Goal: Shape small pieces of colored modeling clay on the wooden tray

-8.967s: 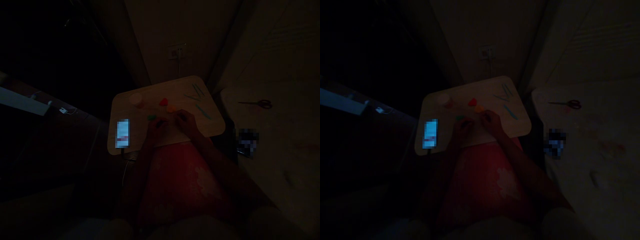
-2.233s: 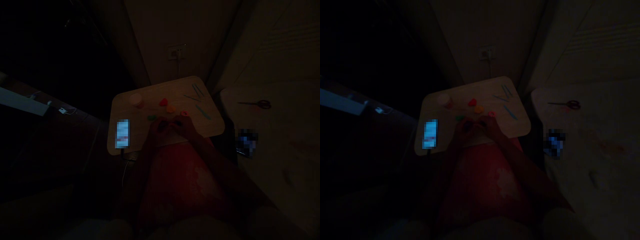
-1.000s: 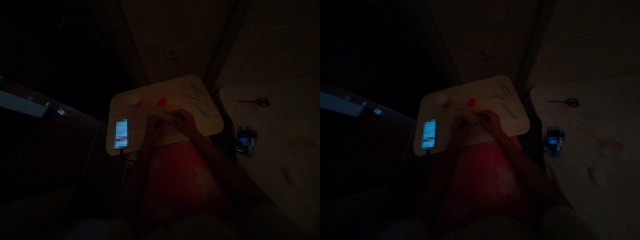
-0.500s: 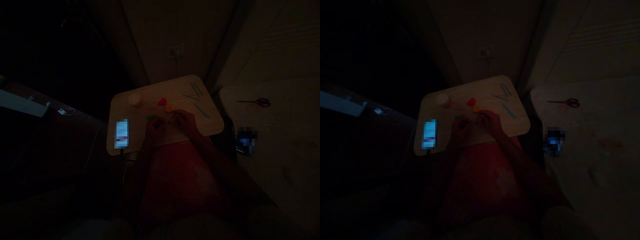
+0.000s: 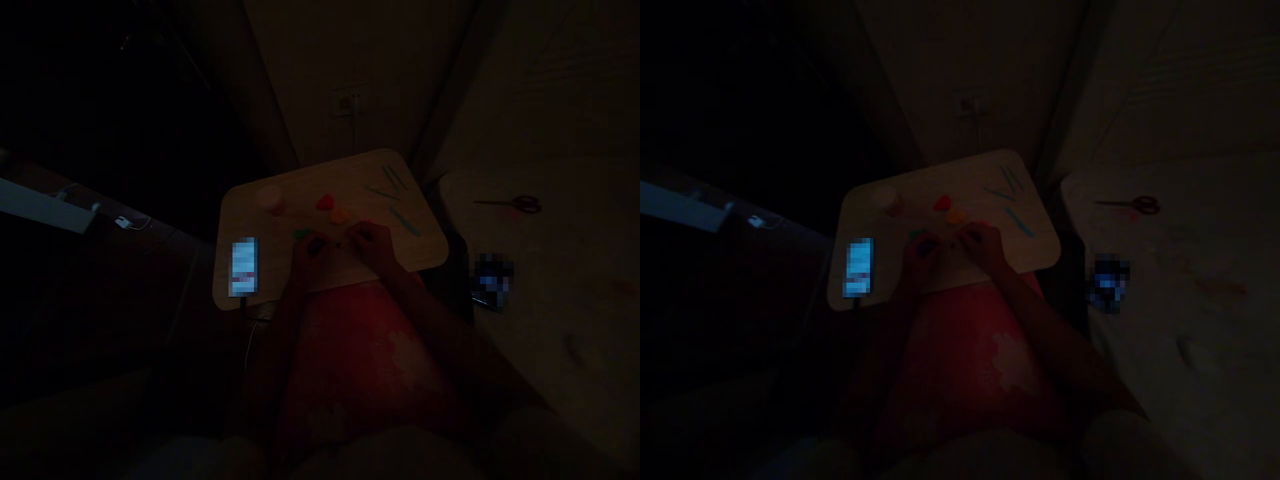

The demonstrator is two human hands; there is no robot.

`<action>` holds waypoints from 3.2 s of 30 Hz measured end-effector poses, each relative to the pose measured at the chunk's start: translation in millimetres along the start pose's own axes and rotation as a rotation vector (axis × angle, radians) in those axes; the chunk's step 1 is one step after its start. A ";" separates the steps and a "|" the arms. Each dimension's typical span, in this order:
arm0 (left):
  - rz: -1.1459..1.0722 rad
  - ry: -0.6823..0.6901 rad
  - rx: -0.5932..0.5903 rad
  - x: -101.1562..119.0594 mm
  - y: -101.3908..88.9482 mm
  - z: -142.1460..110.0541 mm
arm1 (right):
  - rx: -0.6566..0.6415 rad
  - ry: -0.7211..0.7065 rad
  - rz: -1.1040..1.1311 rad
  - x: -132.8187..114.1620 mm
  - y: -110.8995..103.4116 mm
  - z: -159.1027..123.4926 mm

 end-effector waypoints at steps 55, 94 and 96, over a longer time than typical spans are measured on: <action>0.021 0.002 -0.028 3.8 -0.7 0.5 | -0.016 0.050 0.131 7.2 2.3 -0.2; 0.038 0.011 -0.024 -2.0 0.9 0.5 | -0.009 0.034 0.119 5.7 2.0 0.4; 0.027 0.017 -0.025 -0.9 0.6 0.3 | 0.002 0.043 0.150 7.5 2.2 0.9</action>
Point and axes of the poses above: each hand's wrist, its own z-axis towards the middle knuckle, its own y-axis out of the palm, x = y × z, the point moved 3 cm from there along z, towards the middle knuckle, and after that the axes turned 13 degrees about x, right-handed, at the moved point
